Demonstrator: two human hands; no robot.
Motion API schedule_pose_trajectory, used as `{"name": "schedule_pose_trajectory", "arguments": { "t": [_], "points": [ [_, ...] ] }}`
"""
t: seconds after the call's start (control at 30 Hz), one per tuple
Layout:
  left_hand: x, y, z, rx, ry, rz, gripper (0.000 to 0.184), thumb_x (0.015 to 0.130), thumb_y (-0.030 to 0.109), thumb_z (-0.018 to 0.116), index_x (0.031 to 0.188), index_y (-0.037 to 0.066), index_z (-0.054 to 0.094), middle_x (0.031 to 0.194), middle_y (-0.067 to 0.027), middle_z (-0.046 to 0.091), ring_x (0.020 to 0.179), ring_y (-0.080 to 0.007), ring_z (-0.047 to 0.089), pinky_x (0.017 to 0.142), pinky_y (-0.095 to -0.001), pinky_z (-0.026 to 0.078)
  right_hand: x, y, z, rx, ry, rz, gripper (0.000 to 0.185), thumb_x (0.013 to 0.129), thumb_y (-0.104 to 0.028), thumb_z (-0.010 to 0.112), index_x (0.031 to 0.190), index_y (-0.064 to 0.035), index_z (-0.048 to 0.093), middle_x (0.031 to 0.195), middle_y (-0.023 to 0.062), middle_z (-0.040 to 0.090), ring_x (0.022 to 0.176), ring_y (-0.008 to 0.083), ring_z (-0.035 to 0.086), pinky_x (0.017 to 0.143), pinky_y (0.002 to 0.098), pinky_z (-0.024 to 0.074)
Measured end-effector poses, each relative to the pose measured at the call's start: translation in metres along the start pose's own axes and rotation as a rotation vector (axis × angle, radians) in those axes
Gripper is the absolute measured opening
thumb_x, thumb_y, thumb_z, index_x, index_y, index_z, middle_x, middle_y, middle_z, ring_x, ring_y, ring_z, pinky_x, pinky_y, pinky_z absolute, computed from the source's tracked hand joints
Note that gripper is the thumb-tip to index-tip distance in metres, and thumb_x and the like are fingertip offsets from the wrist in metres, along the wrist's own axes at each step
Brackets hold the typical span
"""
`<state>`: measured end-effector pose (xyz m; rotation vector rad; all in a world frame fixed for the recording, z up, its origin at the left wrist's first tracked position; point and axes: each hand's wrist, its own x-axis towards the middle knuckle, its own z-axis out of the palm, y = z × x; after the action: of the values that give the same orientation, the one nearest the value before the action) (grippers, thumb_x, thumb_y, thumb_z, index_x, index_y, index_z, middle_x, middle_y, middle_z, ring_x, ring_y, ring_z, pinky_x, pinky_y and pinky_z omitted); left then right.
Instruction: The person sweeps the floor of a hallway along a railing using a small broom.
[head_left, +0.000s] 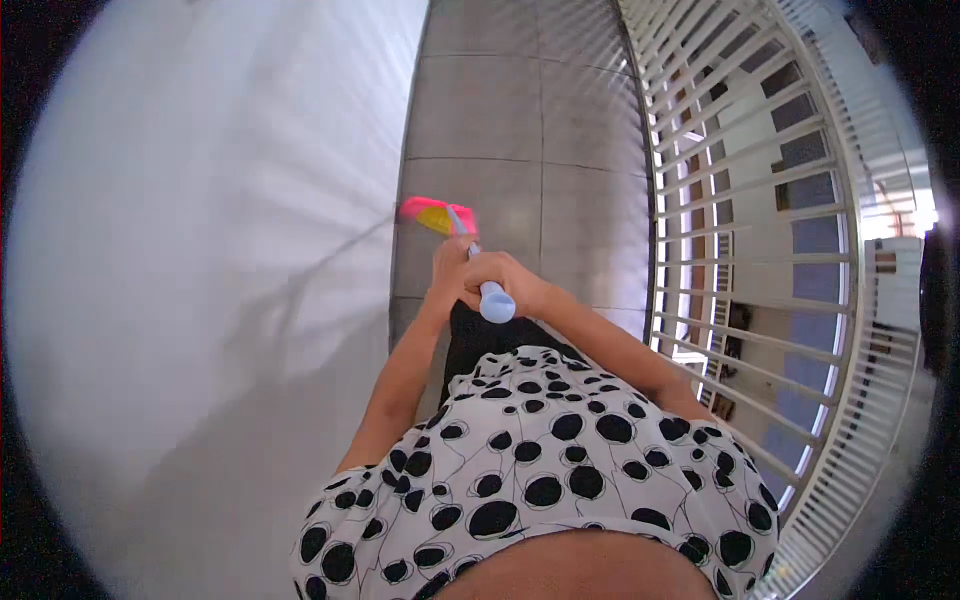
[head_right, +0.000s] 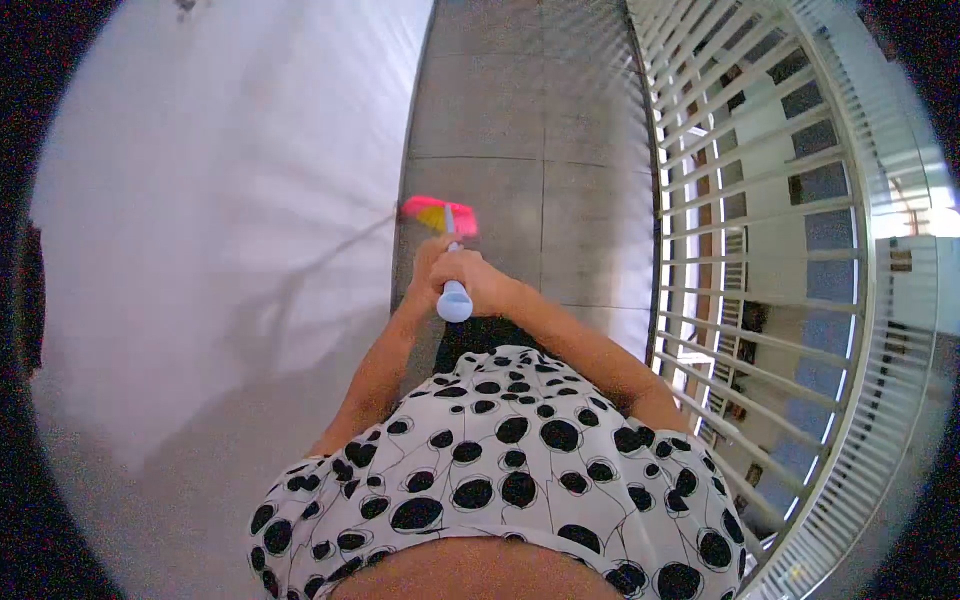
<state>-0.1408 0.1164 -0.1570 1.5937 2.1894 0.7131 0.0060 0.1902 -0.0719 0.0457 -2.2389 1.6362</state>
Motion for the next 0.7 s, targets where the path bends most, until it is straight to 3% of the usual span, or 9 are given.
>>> {"name": "schedule_pose_trajectory", "arguments": {
  "t": [0.13, 0.27, 0.4, 0.43, 0.53, 0.57, 0.67, 0.7],
  "points": [
    [0.014, -0.017, 0.001, 0.021, 0.196, 0.162, 0.024, 0.068, 0.021, 0.058, 0.088, 0.008, 0.060, 0.083, -0.0141, 0.061, 0.078, -0.0312, 0.058, 0.066, -0.0401, 0.044, 0.013, 0.007, 0.007, -0.075, -0.071, -0.070, 0.015, 0.059, -0.013, 0.063, 0.065, -0.0061, 0.051, 0.070, 0.0085, 0.055, 0.073, 0.0283, 0.054, 0.065, 0.0362, 0.0420],
    [0.052, -0.031, 0.007, -0.025, 0.327, 0.204, 0.020, 0.070, 0.014, 0.055, 0.089, 0.007, 0.060, 0.085, -0.0136, 0.061, 0.077, -0.0318, 0.057, 0.067, -0.0404, 0.044, 0.035, -0.002, -0.014, -0.060, -0.022, -0.292, 0.015, 0.062, -0.004, 0.059, 0.058, -0.0040, 0.045, 0.061, 0.0092, 0.051, 0.063, 0.0269, 0.051, 0.058, 0.0365, 0.0394],
    [0.086, 0.035, -0.014, -0.165, 0.398, 0.437, 0.020, 0.073, 0.015, 0.052, 0.089, 0.008, 0.060, 0.089, -0.0131, 0.061, 0.080, -0.0299, 0.058, 0.067, -0.0393, 0.045, 0.026, -0.014, -0.045, -0.206, 0.214, -0.167, 0.014, 0.060, -0.006, 0.060, 0.059, -0.0042, 0.046, 0.063, 0.0085, 0.052, 0.063, 0.0257, 0.050, 0.059, 0.0348, 0.0397],
    [0.092, 0.053, -0.022, -0.179, 0.372, 0.447, 0.020, 0.073, 0.015, 0.052, 0.089, 0.008, 0.060, 0.089, -0.0131, 0.061, 0.080, -0.0299, 0.058, 0.067, -0.0393, 0.045, 0.024, -0.026, -0.055, -0.193, 0.285, -0.146, 0.014, 0.061, -0.005, 0.061, 0.060, -0.0041, 0.046, 0.063, 0.0082, 0.052, 0.063, 0.0254, 0.050, 0.059, 0.0344, 0.0398],
    [0.102, 0.094, -0.043, -0.020, -0.005, 0.345, 0.024, 0.069, 0.011, 0.059, 0.093, 0.010, 0.059, 0.085, -0.0094, 0.061, 0.078, -0.0278, 0.058, 0.070, -0.0335, 0.044, 0.018, -0.062, -0.078, -0.176, 0.443, -0.098, 0.015, 0.063, -0.005, 0.062, 0.062, -0.0039, 0.047, 0.064, 0.0077, 0.051, 0.063, 0.0247, 0.049, 0.060, 0.0334, 0.0400],
    [0.105, 0.099, -0.043, -0.022, -0.019, 0.359, 0.024, 0.069, 0.011, 0.059, 0.093, 0.010, 0.059, 0.085, -0.0094, 0.061, 0.078, -0.0278, 0.058, 0.070, -0.0335, 0.044, 0.016, -0.076, -0.081, -0.138, 0.485, -0.082, 0.014, 0.064, -0.004, 0.062, 0.063, -0.0038, 0.048, 0.064, 0.0069, 0.051, 0.063, 0.0243, 0.049, 0.060, 0.0327, 0.0400],
    [0.109, 0.114, -0.040, 0.024, -0.374, 0.176, 0.016, 0.068, 0.013, 0.057, 0.082, 0.007, 0.061, 0.078, -0.0082, 0.062, 0.070, -0.0250, 0.059, 0.063, -0.0322, 0.045, 0.005, -0.092, -0.086, -0.067, 0.587, -0.047, 0.014, 0.067, -0.004, 0.063, 0.065, -0.0035, 0.049, 0.064, 0.0054, 0.051, 0.064, 0.0233, 0.050, 0.060, 0.0312, 0.0401],
    [0.114, 0.105, -0.027, 0.024, -0.389, 0.197, 0.016, 0.068, 0.013, 0.057, 0.082, 0.007, 0.061, 0.078, -0.0082, 0.062, 0.070, -0.0250, 0.059, 0.063, -0.0322, 0.045, 0.002, -0.087, -0.090, -0.005, 0.639, -0.028, 0.014, 0.068, -0.004, 0.064, 0.067, -0.0036, 0.050, 0.066, 0.0051, 0.052, 0.066, 0.0229, 0.050, 0.062, 0.0310, 0.0402]
  ]
}}
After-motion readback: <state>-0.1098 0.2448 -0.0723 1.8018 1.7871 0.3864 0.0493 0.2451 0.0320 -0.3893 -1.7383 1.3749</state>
